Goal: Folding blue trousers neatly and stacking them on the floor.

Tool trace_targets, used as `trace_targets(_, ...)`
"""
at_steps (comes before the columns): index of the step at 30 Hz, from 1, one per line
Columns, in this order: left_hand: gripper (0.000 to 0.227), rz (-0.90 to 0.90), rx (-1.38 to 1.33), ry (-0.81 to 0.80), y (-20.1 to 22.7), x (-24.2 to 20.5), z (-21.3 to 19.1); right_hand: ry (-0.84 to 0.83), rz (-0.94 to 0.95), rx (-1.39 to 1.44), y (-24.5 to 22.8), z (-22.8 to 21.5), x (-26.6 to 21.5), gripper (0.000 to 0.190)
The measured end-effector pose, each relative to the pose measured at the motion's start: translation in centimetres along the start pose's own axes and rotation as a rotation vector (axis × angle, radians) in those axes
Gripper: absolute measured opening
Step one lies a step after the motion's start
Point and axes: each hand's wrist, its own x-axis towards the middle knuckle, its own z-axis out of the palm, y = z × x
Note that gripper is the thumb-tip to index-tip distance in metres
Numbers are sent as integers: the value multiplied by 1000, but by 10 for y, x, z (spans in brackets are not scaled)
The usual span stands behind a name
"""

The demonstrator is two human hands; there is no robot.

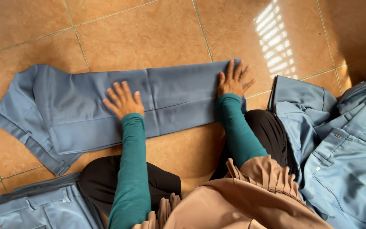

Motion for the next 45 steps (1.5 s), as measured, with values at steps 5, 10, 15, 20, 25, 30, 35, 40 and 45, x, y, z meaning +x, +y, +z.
trace_targets(5, 59, 514, -156, -183, 109, -5, 4, 190, -691, 12, -60, 25, -41, 57)
trace_targets(10, 58, 342, -67, -240, 89, 20, 6, 34, -558, -65, -24, 6, -16, 55)
trace_targets(15, 59, 135, 45, -196, 8, 52, -1, -96, -234, -44, 15, -17, 28, 57)
trace_targets(20, 62, 93, 1, -98, 22, 29, -56, 192, -373, 374, 94, 44, 98, 93)
trace_targets(25, 61, 163, -267, 180, 71, -64, -20, -193, 36, 168, 128, 19, 77, 106)
trace_targets(30, 61, 149, -505, 144, 98, -113, 6, -310, 222, 249, 135, 49, 83, 95)
trace_targets(35, 63, 104, -516, 83, 90, -114, 16, -355, 88, 252, 113, 34, 62, 57)
trace_targets(40, 63, 72, -530, 54, 88, -112, 17, -305, 97, 366, 83, 28, 44, 59)
trace_targets(45, 62, -2, -559, 34, 94, -107, 23, -472, 98, 860, 83, -7, 26, 50)
